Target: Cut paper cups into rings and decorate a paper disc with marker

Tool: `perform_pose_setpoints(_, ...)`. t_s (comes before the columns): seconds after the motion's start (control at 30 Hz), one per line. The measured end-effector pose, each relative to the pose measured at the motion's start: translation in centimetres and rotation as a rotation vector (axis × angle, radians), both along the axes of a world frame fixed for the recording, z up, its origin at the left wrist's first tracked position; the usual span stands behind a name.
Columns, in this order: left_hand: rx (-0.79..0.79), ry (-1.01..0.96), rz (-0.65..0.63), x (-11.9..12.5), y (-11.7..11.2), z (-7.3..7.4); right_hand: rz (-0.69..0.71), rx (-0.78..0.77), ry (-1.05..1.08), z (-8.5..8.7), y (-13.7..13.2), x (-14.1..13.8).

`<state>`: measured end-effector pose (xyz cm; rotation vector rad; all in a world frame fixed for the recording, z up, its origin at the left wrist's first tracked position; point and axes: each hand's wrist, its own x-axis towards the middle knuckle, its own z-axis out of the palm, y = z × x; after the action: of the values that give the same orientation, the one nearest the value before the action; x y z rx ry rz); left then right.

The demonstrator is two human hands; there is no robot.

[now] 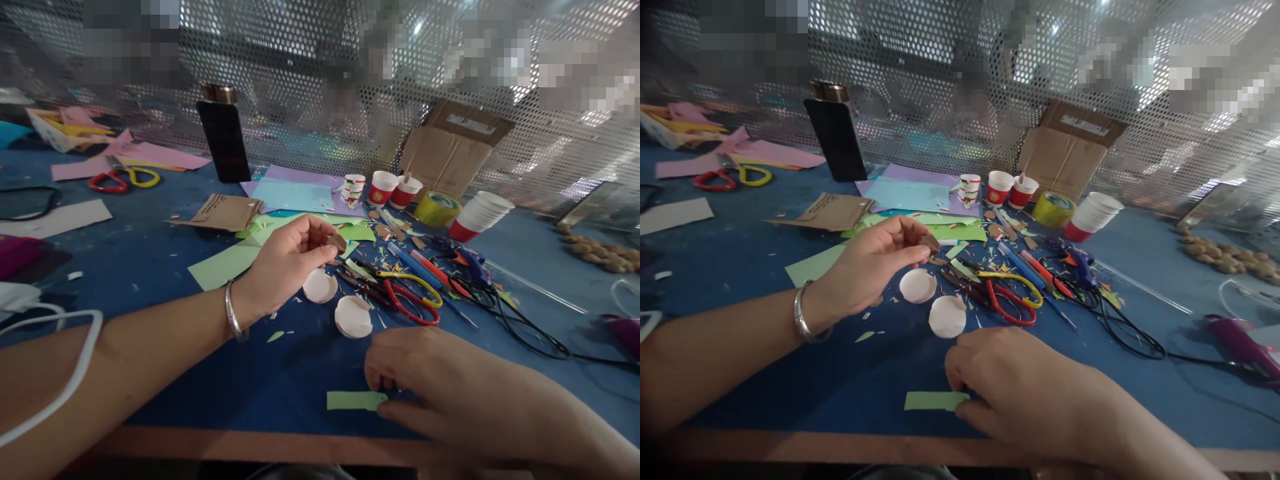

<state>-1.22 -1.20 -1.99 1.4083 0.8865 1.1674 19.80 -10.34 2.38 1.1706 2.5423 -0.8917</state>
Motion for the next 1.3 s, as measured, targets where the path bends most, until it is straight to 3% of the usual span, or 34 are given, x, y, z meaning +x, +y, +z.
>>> perform_pose_setpoints(0.27, -0.037, 0.047, -0.015, 0.2, -0.4, 0.7, 0.019, 0.012, -0.006, 0.3, 0.2, -0.3)
perform_pose_setpoints(0.5, 0.028, 0.179, 0.051, -0.3, 0.0, 0.3, -0.033, 0.103, 0.021, 0.0, 0.7, -0.2)
perform_pose_setpoints(0.7, 0.001, 0.170, 0.051, -0.3, 0.3, 0.1, 0.028, 0.056, -0.005, -0.1, 0.1, -0.4)
perform_pose_setpoints(0.9, 0.018, 0.156, 0.019, -0.2, 0.2, -0.2, 0.106, 0.140, -0.052, 0.1, -0.2, -0.8)
perform_pose_setpoints(1.07, 0.038, 0.167, 0.011, -0.3, 0.3, -0.5, 0.085, 0.394, 0.030, -1.9, -1.6, -0.8)
perform_pose_setpoints(1.23, 0.046, 0.166, 0.023, -0.2, 0.2, -0.3, 0.054, 0.950, 0.253, -6.2, -4.7, -0.6)
perform_pose_setpoints(1.3, 0.059, 0.165, 0.020, -0.2, 0.1, -0.4, 0.070, 1.054, 0.241, -7.3, -5.9, -0.6)
